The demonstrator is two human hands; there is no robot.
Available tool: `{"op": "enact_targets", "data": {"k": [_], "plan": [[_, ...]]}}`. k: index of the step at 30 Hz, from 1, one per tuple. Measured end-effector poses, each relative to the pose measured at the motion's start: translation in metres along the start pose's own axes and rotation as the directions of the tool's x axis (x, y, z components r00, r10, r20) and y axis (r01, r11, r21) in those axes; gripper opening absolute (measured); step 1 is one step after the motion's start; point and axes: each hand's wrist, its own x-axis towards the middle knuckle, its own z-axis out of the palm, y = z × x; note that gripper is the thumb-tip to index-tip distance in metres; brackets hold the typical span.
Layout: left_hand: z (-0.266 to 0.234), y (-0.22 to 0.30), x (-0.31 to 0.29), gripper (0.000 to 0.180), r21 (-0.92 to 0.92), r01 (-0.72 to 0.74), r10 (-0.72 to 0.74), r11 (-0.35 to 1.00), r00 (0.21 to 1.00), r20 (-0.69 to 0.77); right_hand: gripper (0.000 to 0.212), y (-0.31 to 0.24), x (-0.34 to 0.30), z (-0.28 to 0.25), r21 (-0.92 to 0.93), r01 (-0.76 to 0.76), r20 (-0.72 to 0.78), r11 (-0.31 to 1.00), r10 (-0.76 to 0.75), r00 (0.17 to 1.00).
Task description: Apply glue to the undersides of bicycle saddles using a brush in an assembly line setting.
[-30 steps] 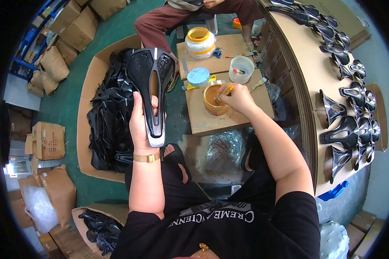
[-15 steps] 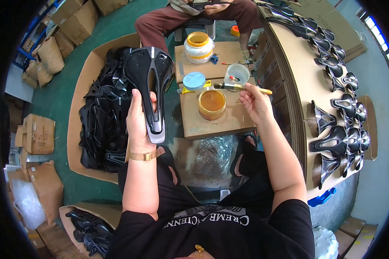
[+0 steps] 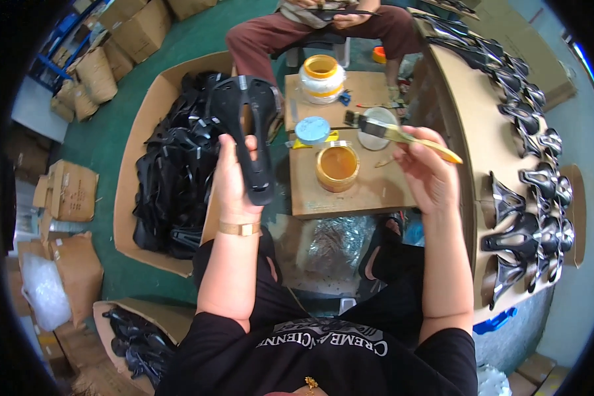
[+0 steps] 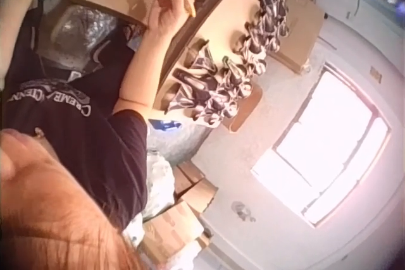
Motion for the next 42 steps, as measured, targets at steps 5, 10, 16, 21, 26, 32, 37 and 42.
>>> {"op": "enact_targets", "data": {"k": [5,10,16,21,26,32,37,42], "plan": [[0.004,-0.018,-0.001,0.041,0.105,0.0,-0.006,0.994,0.999,0.053,0.021,-0.011,-0.03,0.037,-0.27,0.27,0.275,0.924,-0.195,0.942],[0.014,-0.017,-0.008,0.039,0.138,-0.075,0.059,0.988,0.991,0.121,0.016,0.001,-0.04,0.076,-0.608,0.565,0.558,0.558,-0.207,0.804],[0.03,-0.016,-0.018,0.053,0.271,-0.115,0.091,0.956,0.991,0.101,0.017,0.01,-0.038,0.078,-0.63,0.572,0.576,0.526,-0.178,0.798],[0.026,-0.012,-0.019,0.053,0.277,-0.122,0.1,0.953,0.991,0.089,0.015,0.009,-0.041,0.079,-0.684,0.455,0.449,0.571,-0.162,0.879],[0.023,-0.01,-0.02,0.053,0.267,-0.118,0.095,0.957,0.991,0.099,0.013,0.016,-0.042,0.083,-0.612,0.518,0.515,0.598,-0.196,0.834],[0.018,-0.006,-0.021,0.041,0.158,-0.019,-0.005,0.987,0.988,0.153,0.015,0.013,-0.045,0.08,-0.64,0.381,0.386,0.668,-0.149,0.91],[0.039,-0.005,-0.028,0.05,0.129,-0.027,0.016,0.991,0.996,0.085,0.014,0.013,-0.042,0.077,-0.617,0.416,0.398,0.668,-0.191,0.897],[0.016,-0.006,-0.021,0.045,0.145,-0.003,-0.041,0.989,0.953,0.301,0.014,0.013,-0.038,0.08,-0.593,0.406,0.365,0.695,-0.218,0.905]]}}
